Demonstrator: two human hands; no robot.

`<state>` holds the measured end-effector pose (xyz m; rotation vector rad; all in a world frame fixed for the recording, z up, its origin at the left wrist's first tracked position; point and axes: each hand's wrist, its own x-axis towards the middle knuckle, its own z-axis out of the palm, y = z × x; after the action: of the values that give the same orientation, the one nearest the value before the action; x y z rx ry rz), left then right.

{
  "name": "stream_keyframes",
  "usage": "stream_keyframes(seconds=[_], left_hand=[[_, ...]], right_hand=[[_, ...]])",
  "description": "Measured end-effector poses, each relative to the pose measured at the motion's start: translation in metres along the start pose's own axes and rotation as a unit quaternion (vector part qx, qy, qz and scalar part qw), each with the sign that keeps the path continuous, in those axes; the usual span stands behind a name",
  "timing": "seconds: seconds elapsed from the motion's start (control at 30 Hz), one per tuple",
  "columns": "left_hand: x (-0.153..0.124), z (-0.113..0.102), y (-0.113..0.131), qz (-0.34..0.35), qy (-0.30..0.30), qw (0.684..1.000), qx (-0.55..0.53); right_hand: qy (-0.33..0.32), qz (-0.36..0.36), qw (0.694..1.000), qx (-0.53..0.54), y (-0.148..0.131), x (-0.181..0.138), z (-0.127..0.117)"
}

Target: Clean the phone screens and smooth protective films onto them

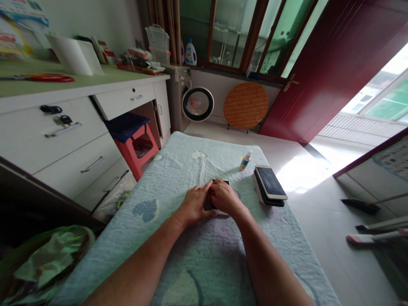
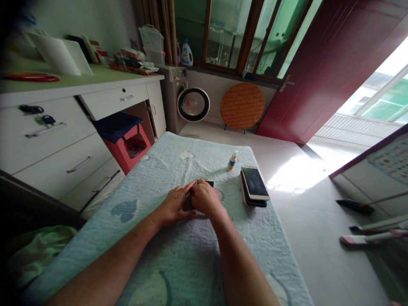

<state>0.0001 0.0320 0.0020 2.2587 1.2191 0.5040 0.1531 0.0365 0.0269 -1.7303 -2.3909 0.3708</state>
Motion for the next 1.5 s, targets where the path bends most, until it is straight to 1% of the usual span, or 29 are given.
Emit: stream_keyframes(seconds=[0.2,0.7,1.17,1.3,1.5], left_hand=[[-0.0002,-0.0011,0.0021,-0.011,-0.001,1.000,0.000],[0.0002,-0.0008,0.0023,-0.002,0.003,1.000,0.013],[-0.0001,-0.0019,0.0032,-0.001,0.003,1.000,0.002],[0.0004,-0.0021,0.0030,0.001,0.002,1.000,0.005],[0.0004,-0.0008,0.0012,0.004,0.001,1.000,0.003]], right_hand=[[-0.007,0.005,1.000,0.003,-0.0005,0.0000,-0.0006],[-0.014,0.013,1.000,-0.022,-0.0016,0.0002,0.0000],[-0.019,0.021,0.999,-0.036,-0.0054,-0.0003,-0.0010],[-0.029,0.002,0.999,-0.024,-0.0036,-0.0015,-0.0031],[-0.091,-0.087,0.991,0.038,0.0026,-0.0003,-0.0084]])
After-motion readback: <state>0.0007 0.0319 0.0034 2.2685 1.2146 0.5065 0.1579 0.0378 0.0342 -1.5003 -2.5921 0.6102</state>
